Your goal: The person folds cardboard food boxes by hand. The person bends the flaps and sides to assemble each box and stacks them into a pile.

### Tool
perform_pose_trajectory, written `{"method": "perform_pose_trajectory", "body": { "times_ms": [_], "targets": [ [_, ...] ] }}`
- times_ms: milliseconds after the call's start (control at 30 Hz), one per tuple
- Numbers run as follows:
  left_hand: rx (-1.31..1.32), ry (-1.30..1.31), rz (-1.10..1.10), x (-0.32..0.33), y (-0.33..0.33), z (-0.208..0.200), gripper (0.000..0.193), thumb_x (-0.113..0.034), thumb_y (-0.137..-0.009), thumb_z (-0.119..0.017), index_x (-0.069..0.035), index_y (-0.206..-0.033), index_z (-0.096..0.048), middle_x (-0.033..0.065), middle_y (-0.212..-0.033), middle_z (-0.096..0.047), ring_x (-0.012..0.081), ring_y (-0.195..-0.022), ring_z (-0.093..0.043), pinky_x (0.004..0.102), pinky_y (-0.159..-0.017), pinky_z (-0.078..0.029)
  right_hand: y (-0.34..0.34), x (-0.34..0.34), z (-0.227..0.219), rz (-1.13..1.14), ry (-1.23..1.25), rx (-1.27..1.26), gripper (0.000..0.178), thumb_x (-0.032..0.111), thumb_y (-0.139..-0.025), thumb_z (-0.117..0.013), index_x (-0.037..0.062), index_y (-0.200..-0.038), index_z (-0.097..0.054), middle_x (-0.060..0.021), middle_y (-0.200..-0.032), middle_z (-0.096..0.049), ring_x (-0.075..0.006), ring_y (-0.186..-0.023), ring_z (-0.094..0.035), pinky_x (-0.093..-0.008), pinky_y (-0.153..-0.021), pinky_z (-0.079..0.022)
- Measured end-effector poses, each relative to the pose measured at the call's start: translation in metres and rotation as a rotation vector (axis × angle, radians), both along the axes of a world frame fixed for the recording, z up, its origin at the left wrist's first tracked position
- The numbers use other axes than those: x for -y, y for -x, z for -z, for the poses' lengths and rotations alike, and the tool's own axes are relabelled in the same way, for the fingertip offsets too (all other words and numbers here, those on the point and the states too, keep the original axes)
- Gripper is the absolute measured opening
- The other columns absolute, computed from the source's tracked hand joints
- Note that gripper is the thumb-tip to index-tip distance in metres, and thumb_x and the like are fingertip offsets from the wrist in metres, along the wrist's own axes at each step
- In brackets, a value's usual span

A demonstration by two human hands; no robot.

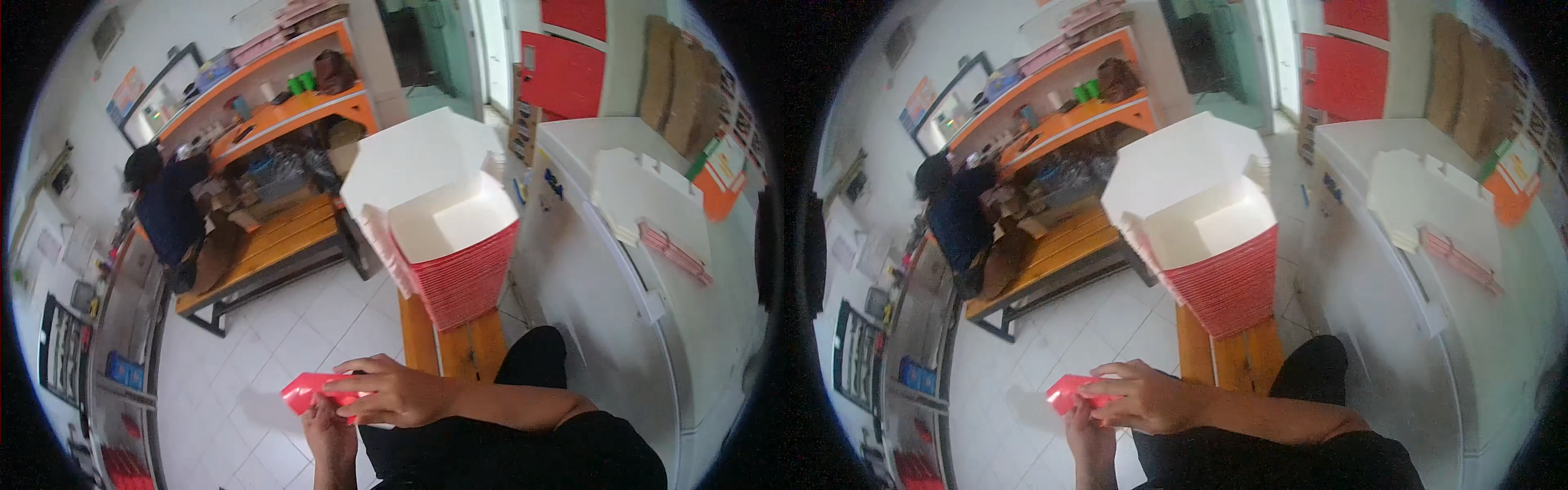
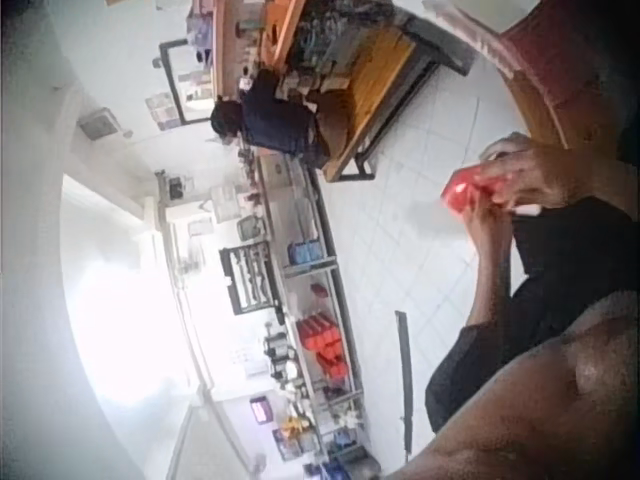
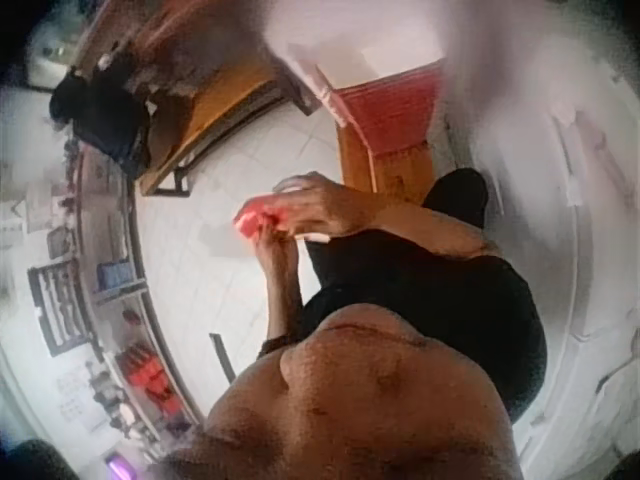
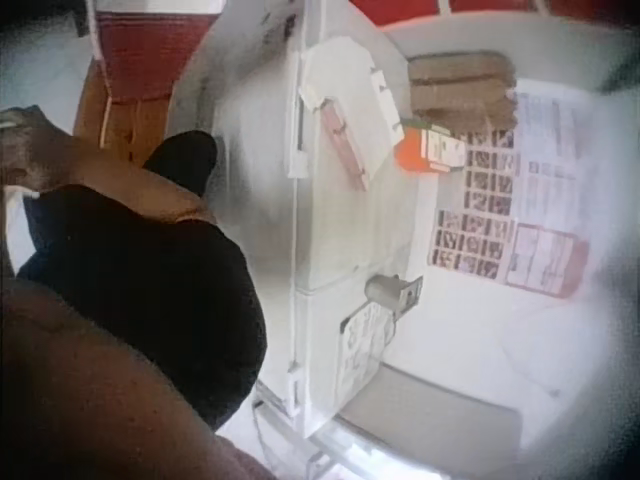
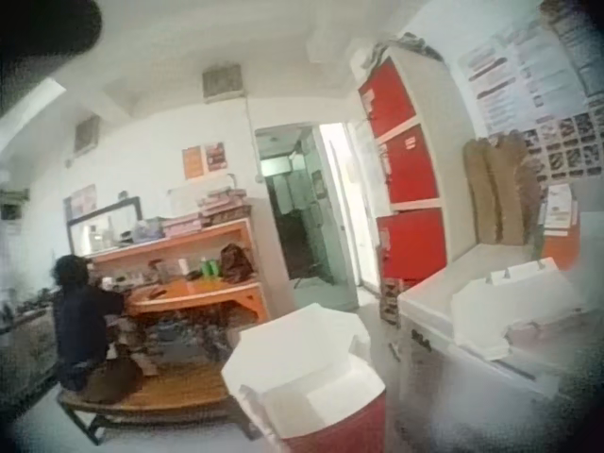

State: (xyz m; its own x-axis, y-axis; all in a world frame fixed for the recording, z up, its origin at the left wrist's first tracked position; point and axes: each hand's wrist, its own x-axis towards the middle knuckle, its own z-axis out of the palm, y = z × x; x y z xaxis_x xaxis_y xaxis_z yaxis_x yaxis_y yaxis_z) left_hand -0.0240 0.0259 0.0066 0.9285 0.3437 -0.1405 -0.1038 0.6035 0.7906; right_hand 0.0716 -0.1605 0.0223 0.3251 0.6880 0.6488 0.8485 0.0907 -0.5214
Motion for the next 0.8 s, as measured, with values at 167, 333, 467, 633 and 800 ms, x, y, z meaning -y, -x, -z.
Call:
{"method": "perform_pose_trajectory", "body": {
  "times_ms": [167, 333, 467, 633, 800],
  "targets": [
    [0.017, 0.098, -0.005, 0.02, 0.004, 0.0, 0.027, -0.011, -0.108, -0.056, -0.004, -0.134, -0.058, 0.0123, -0.128, -0.069, 0.0245, -0.111, -0.07, 0.0395, -0.094, -0.058, 0.007, -0.015, 0.015, 0.262, -0.066, 0.038, 0.046, 0.038, -0.1, -0.068, 0.0294, -0.145, -0.065, -0.0144, -0.161, -0.047, -0.0396, -0.145, -0.043, -0.055, -0.112, -0.04],
    [0.147, -0.171, -0.066, 0.03, -0.002, -0.014, 0.033, -0.016, -0.108, -0.057, -0.003, -0.138, -0.053, 0.0137, -0.132, -0.065, 0.0225, -0.113, -0.068, 0.0377, -0.094, -0.058, 0.017, -0.031, 0.027, 0.428, -0.028, 0.031, 0.057, 0.037, -0.102, -0.067, 0.0235, -0.156, -0.054, -0.0239, -0.155, -0.047, -0.0426, -0.145, -0.043, -0.0569, -0.114, -0.04],
    [0.116, -0.373, -0.203, -0.002, -0.008, 0.006, 0.022, -0.011, -0.107, -0.058, 0.002, -0.125, -0.059, 0.0145, -0.117, -0.073, 0.0209, -0.107, -0.071, 0.0371, -0.097, -0.057, 0.009, -0.016, 0.016, 0.115, -0.033, -0.131, 0.06, 0.023, -0.1, -0.071, 0.0076, -0.154, -0.05, -0.0288, -0.14, -0.057, -0.0398, -0.131, -0.058, -0.0534, -0.105, -0.049],
    [-0.223, -1.107, 0.449, -0.041, 0.021, -0.018, 0.015, -0.009, -0.103, -0.066, 0.001, -0.112, -0.072, 0.0098, -0.085, -0.077, 0.0147, -0.08, -0.073, 0.0326, -0.072, -0.058, -0.027, 0.011, -0.003, 0.134, 0.496, -0.383, 0.045, 0.038, -0.105, -0.061, 0.005, -0.135, -0.057, -0.0216, -0.094, -0.075, -0.0378, -0.087, -0.076, -0.0464, -0.08, -0.059],
    [-0.183, -1.283, 0.315, -0.041, 0.034, -0.02, 0.026, -0.006, -0.095, -0.071, 0.002, -0.121, -0.071, 0.0119, -0.079, -0.077, 0.0137, -0.074, -0.073, 0.0293, -0.068, -0.056, -0.027, 0.013, 0.027, -0.008, 0.253, -0.754, 0.04, 0.04, -0.107, -0.062, 0.0064, -0.128, -0.058, -0.0132, -0.09, -0.071, -0.0211, -0.079, -0.071, -0.039, -0.067, -0.053]
  ]
}}
